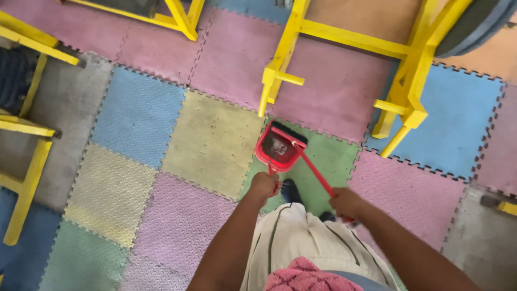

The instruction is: Sweeping the gym floor using a brush and a dustpan to collect debris.

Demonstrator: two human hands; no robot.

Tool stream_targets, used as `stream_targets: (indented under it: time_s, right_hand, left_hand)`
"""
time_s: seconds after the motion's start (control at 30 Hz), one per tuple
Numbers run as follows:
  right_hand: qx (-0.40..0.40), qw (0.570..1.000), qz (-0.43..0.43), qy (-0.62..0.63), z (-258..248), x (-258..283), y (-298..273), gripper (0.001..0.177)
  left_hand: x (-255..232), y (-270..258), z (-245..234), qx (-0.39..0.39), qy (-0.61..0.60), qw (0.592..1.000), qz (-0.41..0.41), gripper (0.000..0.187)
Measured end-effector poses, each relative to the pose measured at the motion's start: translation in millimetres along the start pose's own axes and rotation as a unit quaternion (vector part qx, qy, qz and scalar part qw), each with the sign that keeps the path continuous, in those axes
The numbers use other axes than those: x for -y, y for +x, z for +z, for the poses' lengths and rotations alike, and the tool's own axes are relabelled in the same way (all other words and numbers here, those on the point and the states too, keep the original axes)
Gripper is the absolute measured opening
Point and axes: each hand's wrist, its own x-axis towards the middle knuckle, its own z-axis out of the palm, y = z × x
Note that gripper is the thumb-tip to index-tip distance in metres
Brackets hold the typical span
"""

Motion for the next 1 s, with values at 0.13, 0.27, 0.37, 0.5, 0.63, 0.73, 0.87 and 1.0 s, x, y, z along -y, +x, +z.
stream_targets:
  time_s: [0.13,0.27,0.37,0.5,0.63,0.73,0.87,1.0]
  right_hand:
    - [0.021,0.98,-0.03,0.196,-36,-37,-41,0.025]
    - [-0.032,0.963,0.006,0.266,-47,-64,-113,0.03]
    - [-0.04,0.973,0.002,0.225,-55,-114,-124,0.027]
    - [-0.052,0.957,0.014,0.284,-59,-167,-130,0.028]
    - [-0.051,0.953,0.044,0.296,-56,-200,-131,0.023]
    - [-0.063,0.947,0.059,0.31,-52,-232,-115,0.022]
    - [-0.071,0.943,0.097,0.31,-54,-270,-96,0.027]
    - [-0.089,0.931,0.119,0.334,-67,-281,-99,0.03]
  left_hand:
    - [16,-8,-2,-0.006,-0.019,0.999,-0.041,0.02]
    - [9,-48,9,-0.013,-0.137,0.977,-0.166,0.023]
    - [46,-38,4,0.003,-0.136,0.978,-0.156,0.029]
    - [54,-60,-2,0.02,-0.137,0.98,-0.142,0.03]
    - [65,-73,-7,0.013,-0.122,0.982,-0.144,0.032]
    - [56,-90,-5,0.017,-0.118,0.981,-0.151,0.031]
    - [70,-67,-18,0.056,-0.084,0.98,-0.172,0.039]
    - [26,-120,13,0.037,-0.015,0.986,-0.159,0.024]
